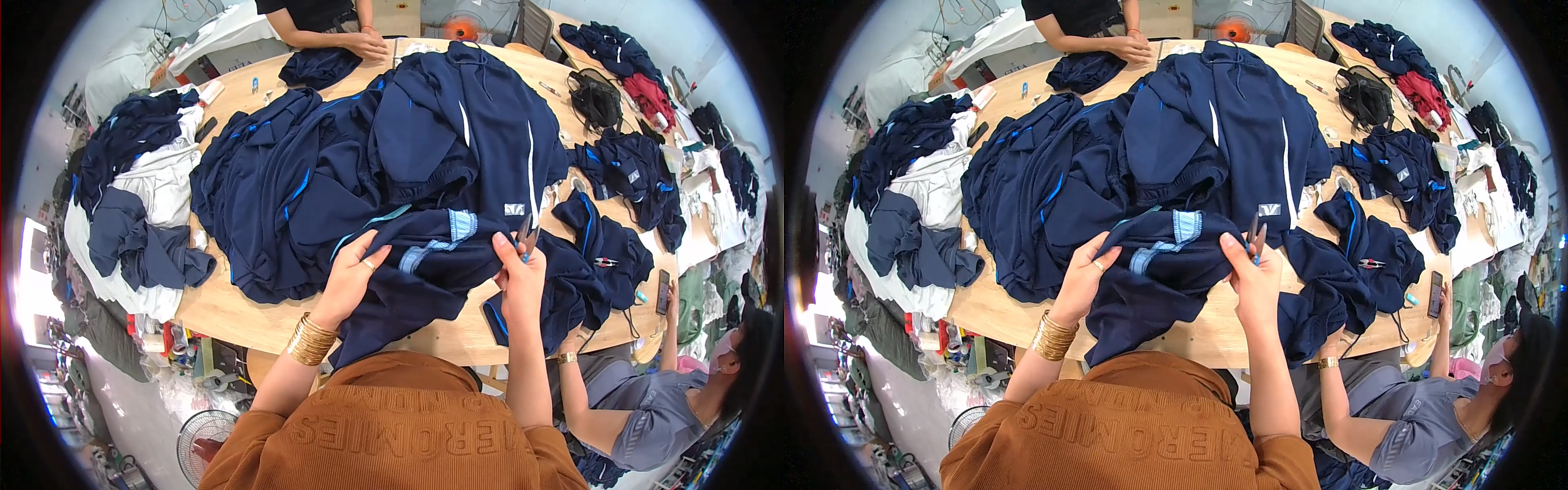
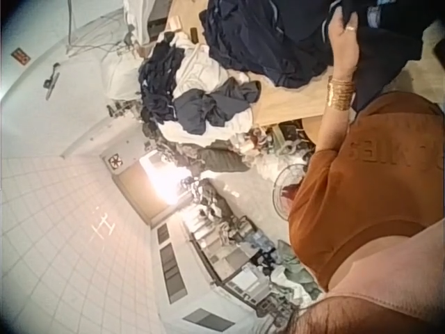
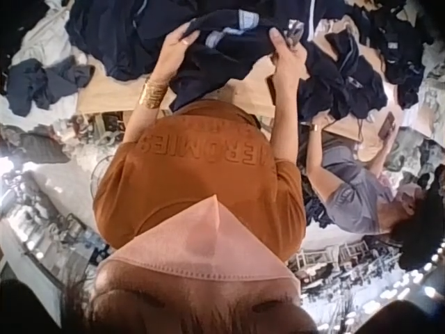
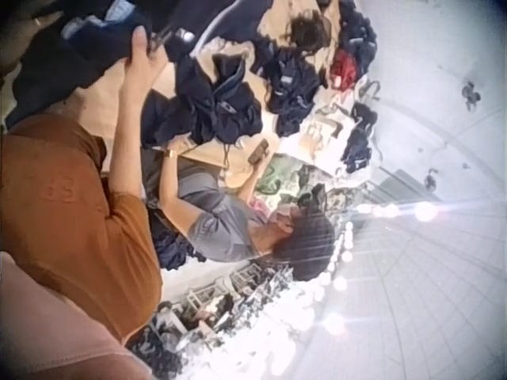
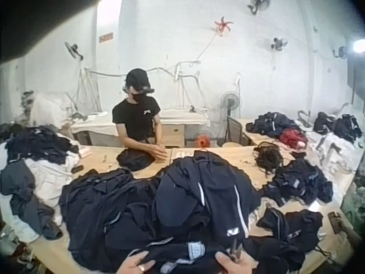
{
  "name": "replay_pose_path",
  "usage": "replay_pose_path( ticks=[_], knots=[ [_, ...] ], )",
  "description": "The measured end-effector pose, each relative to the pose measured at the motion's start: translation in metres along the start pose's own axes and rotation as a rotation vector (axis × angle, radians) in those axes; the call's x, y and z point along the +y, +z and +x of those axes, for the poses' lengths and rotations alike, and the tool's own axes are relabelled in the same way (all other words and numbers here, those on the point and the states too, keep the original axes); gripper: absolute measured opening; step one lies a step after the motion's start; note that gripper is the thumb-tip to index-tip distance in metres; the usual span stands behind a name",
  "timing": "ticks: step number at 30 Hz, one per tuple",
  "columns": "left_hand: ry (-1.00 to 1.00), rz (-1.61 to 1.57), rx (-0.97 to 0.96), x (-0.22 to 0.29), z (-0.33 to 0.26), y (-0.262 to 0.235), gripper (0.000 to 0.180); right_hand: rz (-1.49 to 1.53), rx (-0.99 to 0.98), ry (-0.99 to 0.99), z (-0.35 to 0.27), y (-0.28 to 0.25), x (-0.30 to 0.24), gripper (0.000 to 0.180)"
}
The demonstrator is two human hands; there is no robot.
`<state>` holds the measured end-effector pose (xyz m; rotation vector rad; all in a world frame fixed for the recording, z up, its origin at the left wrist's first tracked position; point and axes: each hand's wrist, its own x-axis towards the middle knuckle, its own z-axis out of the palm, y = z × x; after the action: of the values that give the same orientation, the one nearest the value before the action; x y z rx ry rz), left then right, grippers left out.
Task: Trimming loose threads from navy blue athletic shorts using small thread snips.
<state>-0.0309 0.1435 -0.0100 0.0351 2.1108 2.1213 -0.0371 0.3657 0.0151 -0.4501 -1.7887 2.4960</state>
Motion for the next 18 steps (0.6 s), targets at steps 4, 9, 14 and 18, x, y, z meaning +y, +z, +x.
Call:
replay_pose_path(
  ticks=[4,9,14,18],
  knots=[
    [-0.106,0.013,-0.256,0.019,-0.008,0.023,0.050,0.161,0.032,0.055,0.008,-0.003,0.002,0.022],
    [-0.243,0.198,-0.446,-0.010,-0.012,0.021,0.033,-0.147,-0.167,-0.060,0.010,0.011,0.009,0.011],
    [-0.427,-0.552,-0.023,0.007,-0.007,0.011,0.021,-0.421,-0.309,-0.312,-0.027,0.011,0.043,0.023],
    [-0.279,-0.683,0.064,-0.003,-0.003,0.001,0.018,-0.647,-0.293,-0.588,-0.042,-0.002,0.072,0.013]
  ],
)
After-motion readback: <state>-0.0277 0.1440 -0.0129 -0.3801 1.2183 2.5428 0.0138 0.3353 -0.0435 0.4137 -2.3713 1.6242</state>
